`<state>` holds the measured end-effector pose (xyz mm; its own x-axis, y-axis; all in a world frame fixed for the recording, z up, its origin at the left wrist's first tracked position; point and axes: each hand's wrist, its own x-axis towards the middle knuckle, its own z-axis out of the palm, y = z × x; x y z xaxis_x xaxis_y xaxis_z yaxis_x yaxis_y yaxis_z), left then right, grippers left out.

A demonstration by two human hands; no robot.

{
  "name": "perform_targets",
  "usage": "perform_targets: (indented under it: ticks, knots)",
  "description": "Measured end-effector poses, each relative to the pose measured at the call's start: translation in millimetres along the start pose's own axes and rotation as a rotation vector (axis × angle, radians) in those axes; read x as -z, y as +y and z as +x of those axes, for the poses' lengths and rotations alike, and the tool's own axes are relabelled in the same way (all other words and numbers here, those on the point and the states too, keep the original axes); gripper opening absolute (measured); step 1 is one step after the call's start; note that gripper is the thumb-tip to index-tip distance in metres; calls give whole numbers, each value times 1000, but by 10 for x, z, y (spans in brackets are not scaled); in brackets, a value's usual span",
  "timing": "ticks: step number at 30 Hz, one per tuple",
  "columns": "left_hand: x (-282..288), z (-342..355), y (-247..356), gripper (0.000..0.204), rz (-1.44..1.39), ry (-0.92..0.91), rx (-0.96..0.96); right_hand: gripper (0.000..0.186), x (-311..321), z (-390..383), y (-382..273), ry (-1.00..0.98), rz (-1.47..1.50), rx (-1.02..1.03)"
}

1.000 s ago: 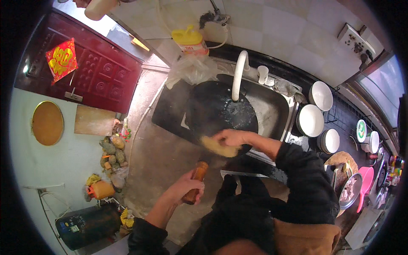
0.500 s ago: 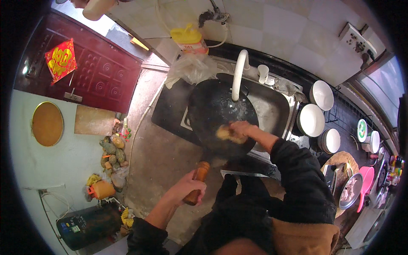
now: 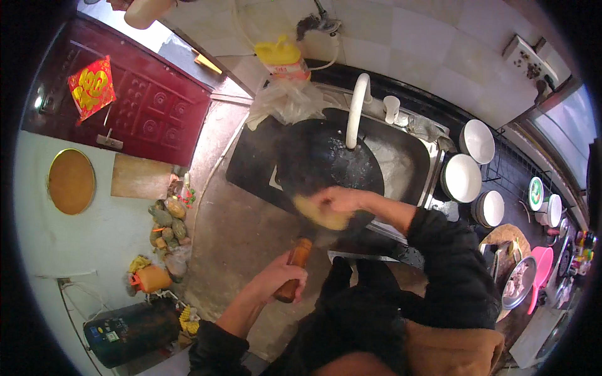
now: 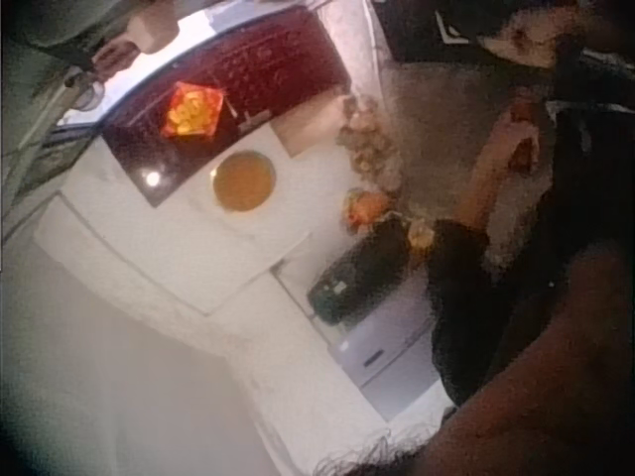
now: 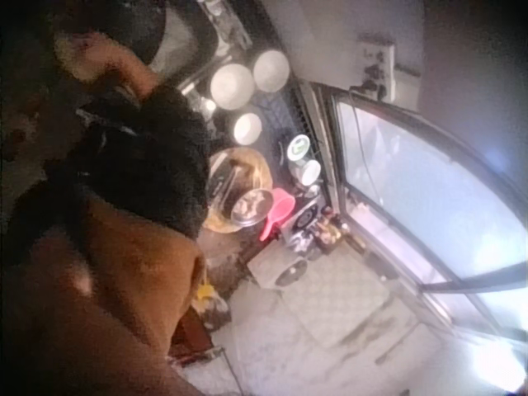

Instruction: The person cleans a rice cooker lid with a cloth, then moves to the stove to stir meat in a wok. They transfer the cooked meat into a metal bowl, wash the wok, and rinse the meat under running water.

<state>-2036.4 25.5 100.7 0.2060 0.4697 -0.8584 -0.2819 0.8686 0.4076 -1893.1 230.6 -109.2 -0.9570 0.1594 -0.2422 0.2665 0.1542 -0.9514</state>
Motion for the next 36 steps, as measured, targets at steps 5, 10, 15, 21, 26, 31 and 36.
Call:
perform_targets:
  ticks: [5, 10, 15, 21, 26, 31, 36]
  knots:
    - [32, 16, -5, 42, -5, -51, -17, 33, 441, -395, 470, 258, -783, -613]
    - [-52, 31, 34, 38, 9, 30, 27, 35, 296, 265, 410, 500, -373, -320]
    - [-52, 5, 53, 37, -28, 27, 23, 41, 242, 140, 714, 206, -617, -513]
    - [-4, 36, 20, 35, -6, 19, 6, 53, 518, 708, 857, 1037, 40, -508]
    - [0, 59, 0, 38, 53, 1, 8, 48, 513, 1062, 184, 774, 624, 99]
    - [62, 32, -4, 44, -17, 7, 12, 40, -51, -11, 39, -21, 145, 139]
    - [86, 25, 21, 45, 21, -36, 7, 29, 527, -433, 721, 241, -939, -548]
